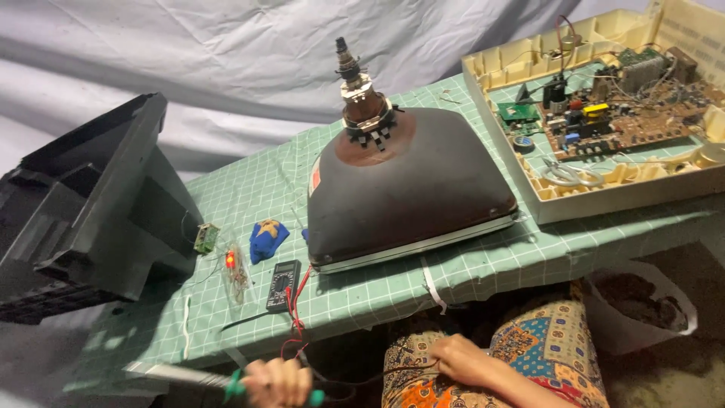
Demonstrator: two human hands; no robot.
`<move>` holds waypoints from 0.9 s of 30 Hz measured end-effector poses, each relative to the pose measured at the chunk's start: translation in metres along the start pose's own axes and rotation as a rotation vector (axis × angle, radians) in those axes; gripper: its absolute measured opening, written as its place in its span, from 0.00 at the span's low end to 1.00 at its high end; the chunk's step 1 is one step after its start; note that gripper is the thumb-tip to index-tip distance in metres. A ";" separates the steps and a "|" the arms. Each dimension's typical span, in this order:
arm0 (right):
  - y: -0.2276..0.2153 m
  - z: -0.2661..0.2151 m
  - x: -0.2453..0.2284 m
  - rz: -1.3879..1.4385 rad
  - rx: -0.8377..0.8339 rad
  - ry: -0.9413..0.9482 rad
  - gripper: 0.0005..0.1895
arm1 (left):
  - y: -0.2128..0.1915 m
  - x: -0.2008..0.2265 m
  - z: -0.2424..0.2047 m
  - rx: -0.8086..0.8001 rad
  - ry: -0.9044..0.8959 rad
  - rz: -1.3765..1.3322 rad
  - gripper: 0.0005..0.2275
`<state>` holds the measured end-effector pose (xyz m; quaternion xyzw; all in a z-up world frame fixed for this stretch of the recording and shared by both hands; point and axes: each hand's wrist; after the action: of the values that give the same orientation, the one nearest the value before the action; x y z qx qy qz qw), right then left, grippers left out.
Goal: Soldering electrical connections and using a screwdriver to adjust components on the neck of a CRT monitor.
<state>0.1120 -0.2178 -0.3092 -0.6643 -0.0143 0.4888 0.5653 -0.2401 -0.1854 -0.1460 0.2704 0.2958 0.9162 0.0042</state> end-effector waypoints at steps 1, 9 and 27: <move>0.012 -0.004 0.029 -0.116 0.007 0.068 0.06 | 0.004 0.019 -0.012 0.029 0.043 0.078 0.15; -0.025 -0.010 0.045 -0.168 0.157 0.449 0.19 | 0.030 0.029 -0.053 0.582 0.295 0.320 0.14; -0.064 0.054 -0.085 -0.792 0.400 -0.090 0.14 | 0.064 -0.120 0.021 1.069 -0.661 0.413 0.09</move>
<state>0.0663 -0.2035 -0.2002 -0.4634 -0.1975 0.2559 0.8251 -0.1168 -0.2470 -0.1559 0.5533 0.6350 0.4939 -0.2159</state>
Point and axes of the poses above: each hand's wrist, its own z-axis towards the middle knuckle, its own y-axis out of the palm, x = y × z, and after that the axes turned 14 degrees about -y, right-handed
